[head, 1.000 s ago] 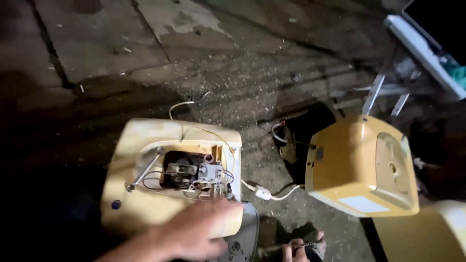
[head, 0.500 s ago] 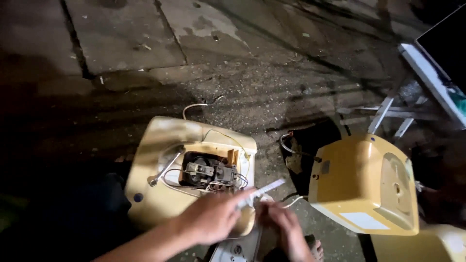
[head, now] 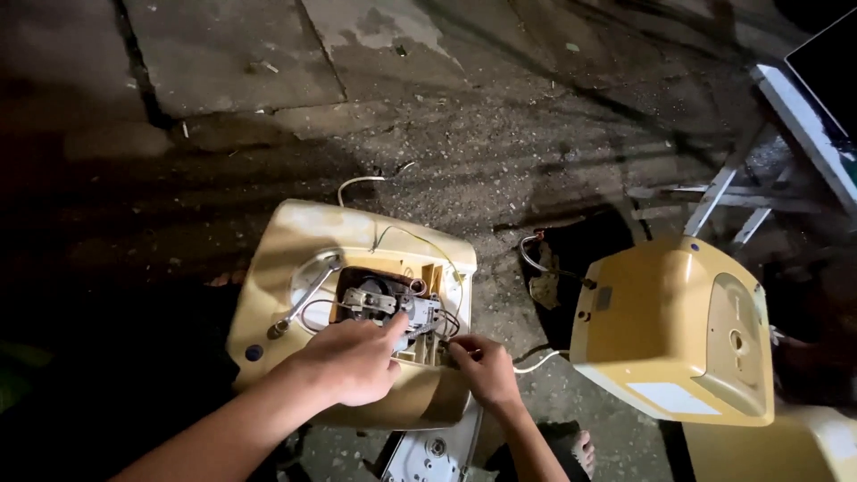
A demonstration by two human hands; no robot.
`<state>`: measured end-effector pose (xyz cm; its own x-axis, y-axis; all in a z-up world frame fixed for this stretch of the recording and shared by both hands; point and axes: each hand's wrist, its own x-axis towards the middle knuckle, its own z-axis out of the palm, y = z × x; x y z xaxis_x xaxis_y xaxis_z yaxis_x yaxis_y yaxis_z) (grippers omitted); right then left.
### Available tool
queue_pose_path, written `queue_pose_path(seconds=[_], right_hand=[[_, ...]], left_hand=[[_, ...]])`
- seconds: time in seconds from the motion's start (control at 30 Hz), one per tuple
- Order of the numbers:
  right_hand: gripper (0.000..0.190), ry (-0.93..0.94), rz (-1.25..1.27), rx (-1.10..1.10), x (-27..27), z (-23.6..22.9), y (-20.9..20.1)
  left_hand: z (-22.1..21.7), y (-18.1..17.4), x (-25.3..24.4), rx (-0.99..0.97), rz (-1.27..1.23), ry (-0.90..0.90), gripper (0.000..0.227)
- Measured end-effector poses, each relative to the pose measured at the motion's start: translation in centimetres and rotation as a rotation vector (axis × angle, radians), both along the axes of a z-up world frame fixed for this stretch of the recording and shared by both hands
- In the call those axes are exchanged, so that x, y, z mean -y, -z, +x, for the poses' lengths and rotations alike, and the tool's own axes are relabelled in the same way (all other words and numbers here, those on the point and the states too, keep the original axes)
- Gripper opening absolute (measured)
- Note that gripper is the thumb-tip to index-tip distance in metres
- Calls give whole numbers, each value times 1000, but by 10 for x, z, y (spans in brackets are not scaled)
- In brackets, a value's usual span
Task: Repairing a portable heater unit by using a wrench to loosen internal components and manipulating electrical wiring.
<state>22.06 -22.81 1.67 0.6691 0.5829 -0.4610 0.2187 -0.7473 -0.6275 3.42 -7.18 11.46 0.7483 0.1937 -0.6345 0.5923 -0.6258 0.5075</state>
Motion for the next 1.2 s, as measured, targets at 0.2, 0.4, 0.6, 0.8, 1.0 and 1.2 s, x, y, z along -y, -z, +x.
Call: queue_pose_path(seconds=[0.2, 0.4, 0.6, 0.8, 1.0, 1.2], right_hand=[[20, -6, -105, 4, -3, 10, 10], [26, 9, -50, -38, 3, 17, 14], [21, 192, 152, -205, 11, 18, 22], [26, 253, 55, -153, 3, -2, 2], [27, 175, 22, -69, 7, 3, 14], [27, 120, 71, -50, 14, 6, 27]], left_hand=[[-1, 8, -1, 82, 59, 57, 62], [-3, 4, -2, 12, 35, 63, 66], [-1, 11, -2, 52, 50, 47, 43], [1, 3, -1, 30, 62, 105, 37], [9, -4, 5, -26, 94, 195, 59], [14, 7, 11, 41, 118, 181, 56]])
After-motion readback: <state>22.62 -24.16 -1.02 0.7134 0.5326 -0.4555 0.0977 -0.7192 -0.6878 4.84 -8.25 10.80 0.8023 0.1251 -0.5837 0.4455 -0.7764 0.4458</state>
